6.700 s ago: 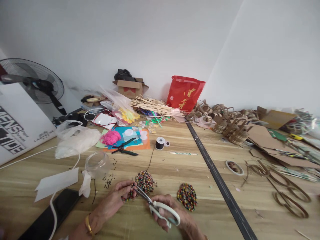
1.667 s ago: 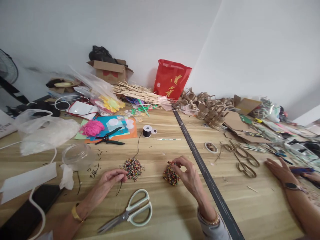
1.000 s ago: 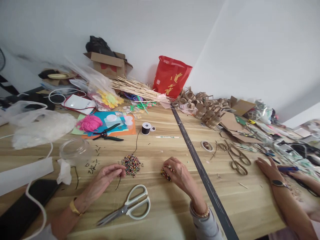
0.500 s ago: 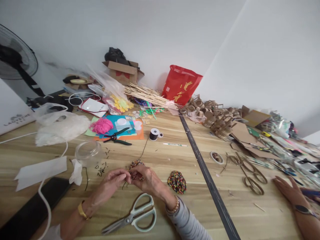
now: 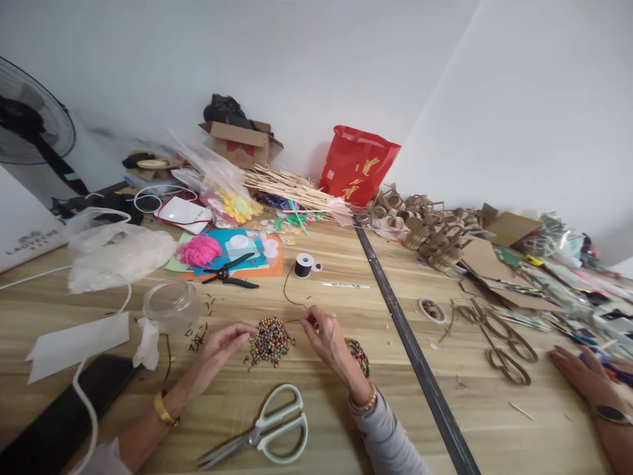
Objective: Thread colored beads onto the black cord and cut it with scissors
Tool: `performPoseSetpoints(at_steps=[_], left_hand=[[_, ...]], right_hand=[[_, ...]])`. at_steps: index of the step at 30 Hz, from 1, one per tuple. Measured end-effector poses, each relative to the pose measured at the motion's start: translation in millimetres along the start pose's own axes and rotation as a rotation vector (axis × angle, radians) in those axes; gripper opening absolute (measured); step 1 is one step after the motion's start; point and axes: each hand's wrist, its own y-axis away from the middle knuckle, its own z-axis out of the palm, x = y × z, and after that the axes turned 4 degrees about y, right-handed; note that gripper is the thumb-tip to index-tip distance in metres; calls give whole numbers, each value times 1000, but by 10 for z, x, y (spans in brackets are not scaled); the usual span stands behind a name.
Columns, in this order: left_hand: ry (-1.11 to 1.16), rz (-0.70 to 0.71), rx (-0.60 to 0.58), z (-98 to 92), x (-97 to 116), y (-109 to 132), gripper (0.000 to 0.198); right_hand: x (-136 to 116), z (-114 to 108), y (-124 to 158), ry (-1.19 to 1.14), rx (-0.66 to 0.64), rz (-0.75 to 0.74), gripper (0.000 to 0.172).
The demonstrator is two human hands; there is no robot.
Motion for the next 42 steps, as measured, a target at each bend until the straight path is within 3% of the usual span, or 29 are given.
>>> performPoseSetpoints(at_steps=[5, 11, 14, 17, 22, 33, 39, 42], left_hand=[[-297, 123, -16, 12, -30, 21, 12], [-500, 177, -99, -13, -29, 83, 12], [-506, 225, -105, -2, -26, 81, 13], [-491, 288, -116, 48, -11, 76, 26], [-510, 331, -229, 152, 16, 93, 42], [-491, 412, -242, 231, 24, -204, 35], [-477, 384, -153, 247, 44, -382, 32], [-463, 436, -188, 230, 102, -396, 32]], right_hand=[[129, 113, 79, -65, 89, 85, 15], [72, 111, 233, -110, 46, 134, 17], [-115, 40, 321, -174, 5, 117, 17], [-388, -36, 392, -248, -79, 59, 14], [-706, -45, 436, -303, -202, -22, 9], [-920, 30, 259, -314, -281, -169, 8], [-1120, -158, 151, -354, -430, -192, 10], [-1034, -254, -22, -424, -422, -197, 16]])
